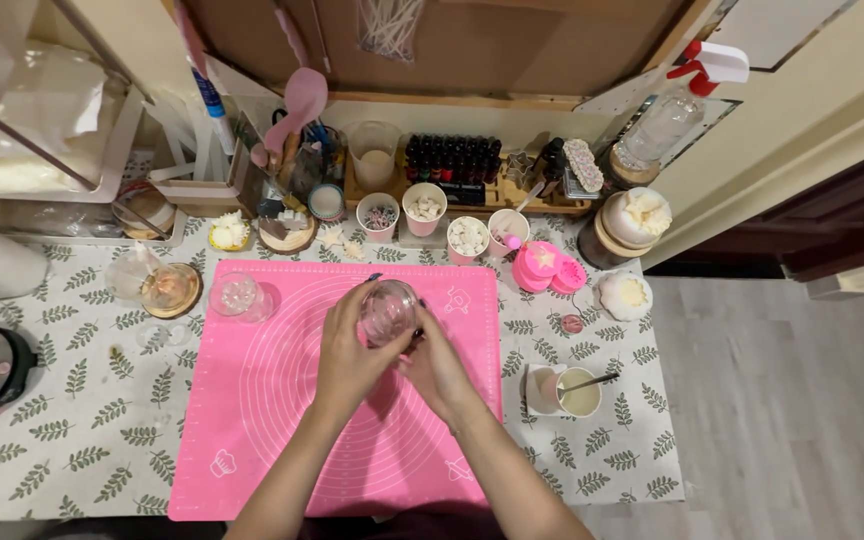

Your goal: Preparing a glass container with a wick and pouring melted wax to create a candle.

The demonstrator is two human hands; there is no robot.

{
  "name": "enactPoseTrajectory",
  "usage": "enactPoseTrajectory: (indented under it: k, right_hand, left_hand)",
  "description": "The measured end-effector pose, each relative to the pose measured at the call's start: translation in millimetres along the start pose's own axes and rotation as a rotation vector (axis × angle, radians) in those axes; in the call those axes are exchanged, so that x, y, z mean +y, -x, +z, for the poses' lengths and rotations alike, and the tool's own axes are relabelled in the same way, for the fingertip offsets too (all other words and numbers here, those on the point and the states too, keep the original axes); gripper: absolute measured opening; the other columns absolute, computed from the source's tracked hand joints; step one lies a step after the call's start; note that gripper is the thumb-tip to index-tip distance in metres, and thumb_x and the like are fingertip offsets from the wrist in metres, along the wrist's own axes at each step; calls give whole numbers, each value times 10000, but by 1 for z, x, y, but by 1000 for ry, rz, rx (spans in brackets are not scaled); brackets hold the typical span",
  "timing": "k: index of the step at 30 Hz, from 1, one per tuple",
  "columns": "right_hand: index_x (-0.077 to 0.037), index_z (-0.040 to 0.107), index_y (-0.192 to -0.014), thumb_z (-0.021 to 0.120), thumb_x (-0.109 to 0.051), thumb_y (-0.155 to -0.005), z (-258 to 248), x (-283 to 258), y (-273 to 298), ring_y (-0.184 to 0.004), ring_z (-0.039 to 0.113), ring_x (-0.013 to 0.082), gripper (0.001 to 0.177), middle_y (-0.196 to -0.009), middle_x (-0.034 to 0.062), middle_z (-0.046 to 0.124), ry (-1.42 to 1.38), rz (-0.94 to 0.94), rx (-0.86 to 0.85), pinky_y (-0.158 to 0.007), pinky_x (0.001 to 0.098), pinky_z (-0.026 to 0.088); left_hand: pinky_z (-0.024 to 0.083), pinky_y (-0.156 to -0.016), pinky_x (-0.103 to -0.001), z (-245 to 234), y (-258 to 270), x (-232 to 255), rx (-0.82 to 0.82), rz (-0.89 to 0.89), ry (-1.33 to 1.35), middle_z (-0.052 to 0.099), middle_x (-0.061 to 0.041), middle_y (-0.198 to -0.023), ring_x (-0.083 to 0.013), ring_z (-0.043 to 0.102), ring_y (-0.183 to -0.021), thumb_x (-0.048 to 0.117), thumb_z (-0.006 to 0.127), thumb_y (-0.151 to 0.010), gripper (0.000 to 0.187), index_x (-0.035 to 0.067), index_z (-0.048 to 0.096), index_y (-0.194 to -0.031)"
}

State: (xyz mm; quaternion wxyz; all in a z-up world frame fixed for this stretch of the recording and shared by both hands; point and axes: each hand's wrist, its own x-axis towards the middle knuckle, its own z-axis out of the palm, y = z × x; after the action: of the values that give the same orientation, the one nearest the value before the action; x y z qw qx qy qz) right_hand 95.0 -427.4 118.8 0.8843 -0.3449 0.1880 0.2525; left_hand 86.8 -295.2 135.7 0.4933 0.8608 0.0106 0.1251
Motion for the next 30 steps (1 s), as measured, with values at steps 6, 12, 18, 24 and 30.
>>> enactPoseTrajectory:
  k: [6,12,18,24,30]
  right_hand:
    - [11,575,-1218,529,-351,-959,-67,-7,1,-903,699,279,448,-978,145,659,279,-190,313,-835,419,592]
    - [2,599,-1195,552,-276,-949,-97,-18,11,-867,685,258,374,-1002,147,657,353,-190,354,-818,400,564]
    - [-59,636,-1243,534,-208,-968,-85,-5,-33,-1105,616,146,329,-1212,25,655,563,-347,311,-952,331,517]
    - [-68,629,-1321,487,-204,-1028,-71,-6,-67,-1136,611,199,353,-1291,105,677,758,-386,268,-1015,345,459]
    - [-41,371,-1483,822,-136,-658,-36,-21,-44,-1359,397,345,945,-1466,174,458,1336,-661,-185,-1105,442,330]
  left_hand:
    - [494,-991,-486,17,-31,-14,-53,76,-292,635,-178,-1308,-381,574,-1162,323,899,-681,789,42,604,-1356]
    - [420,-1062,-530,20,-42,-4,-225,-61,-455,578,-184,-1332,-394,492,-1219,382,871,-696,812,79,584,-1393]
    - [351,-1142,-569,33,-34,-36,-223,112,-462,511,-213,-1383,-419,503,-1279,356,832,-755,787,13,523,-1392]
    - [362,-1162,-543,28,-36,-24,-267,20,-369,443,-184,-1496,-408,503,-1331,422,833,-742,960,56,362,-1494]
    - [171,-1203,-568,3,5,-56,-200,53,-164,247,-278,-1581,-441,242,-1477,393,1000,-584,1435,18,18,-1560]
